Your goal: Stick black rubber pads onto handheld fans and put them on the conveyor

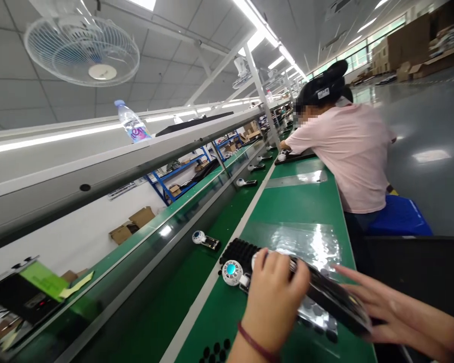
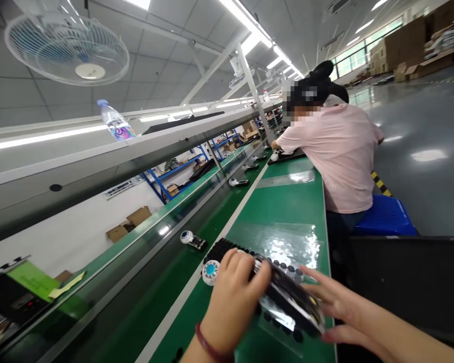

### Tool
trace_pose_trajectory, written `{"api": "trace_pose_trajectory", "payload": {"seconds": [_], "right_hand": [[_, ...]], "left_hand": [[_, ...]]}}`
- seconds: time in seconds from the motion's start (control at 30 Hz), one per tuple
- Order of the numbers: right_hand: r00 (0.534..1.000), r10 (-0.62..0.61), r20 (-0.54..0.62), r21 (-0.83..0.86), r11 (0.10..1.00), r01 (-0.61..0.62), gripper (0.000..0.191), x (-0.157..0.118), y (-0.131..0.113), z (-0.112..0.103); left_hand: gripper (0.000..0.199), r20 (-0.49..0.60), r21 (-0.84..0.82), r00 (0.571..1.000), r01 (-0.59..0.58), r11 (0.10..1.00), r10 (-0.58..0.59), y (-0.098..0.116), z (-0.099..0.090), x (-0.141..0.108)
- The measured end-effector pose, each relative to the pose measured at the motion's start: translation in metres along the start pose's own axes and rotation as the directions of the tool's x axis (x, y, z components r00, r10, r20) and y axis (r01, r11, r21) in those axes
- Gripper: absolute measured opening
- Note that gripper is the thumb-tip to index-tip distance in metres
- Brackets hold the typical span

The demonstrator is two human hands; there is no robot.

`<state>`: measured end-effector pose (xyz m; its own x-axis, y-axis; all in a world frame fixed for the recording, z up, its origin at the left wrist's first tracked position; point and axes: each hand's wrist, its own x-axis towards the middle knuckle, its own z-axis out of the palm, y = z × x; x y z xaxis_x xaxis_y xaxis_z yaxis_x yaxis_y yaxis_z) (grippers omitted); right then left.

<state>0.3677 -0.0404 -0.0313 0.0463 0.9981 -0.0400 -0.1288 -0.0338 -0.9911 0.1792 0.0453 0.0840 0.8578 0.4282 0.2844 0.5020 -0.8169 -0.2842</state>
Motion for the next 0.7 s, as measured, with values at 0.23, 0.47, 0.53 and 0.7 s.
{"api": "trace_pose_trajectory", "payload": {"seconds": [0.23,0.47,0.53,0.7], "right_hand": [[0.963,-0.127,0.238,0.01,0.992,0.128,0.073,0.019,0.0,0.105],[0.96,-0.166,0.224,-0.307,0.923,0.231,0.061,0.002,-0.01,0.174],[0.96,-0.153,0.236,-0.356,0.905,0.232,0.06,-0.001,-0.011,0.186],[0.886,-0.21,0.414,-0.476,0.779,0.408,0.061,-0.003,0.014,0.17]], "left_hand": [[0.076,0.3,-0.936,0.244,0.263,-0.235,-0.922,0.015,0.015,-0.09],[0.086,0.457,-0.736,0.482,-0.268,-0.622,-0.748,0.017,0.014,-0.126],[0.099,0.476,-0.717,0.438,-0.309,-0.625,-0.762,0.017,0.015,-0.133],[0.088,0.55,-0.691,0.314,-0.349,-0.633,-0.774,0.007,0.015,-0.154]]}}
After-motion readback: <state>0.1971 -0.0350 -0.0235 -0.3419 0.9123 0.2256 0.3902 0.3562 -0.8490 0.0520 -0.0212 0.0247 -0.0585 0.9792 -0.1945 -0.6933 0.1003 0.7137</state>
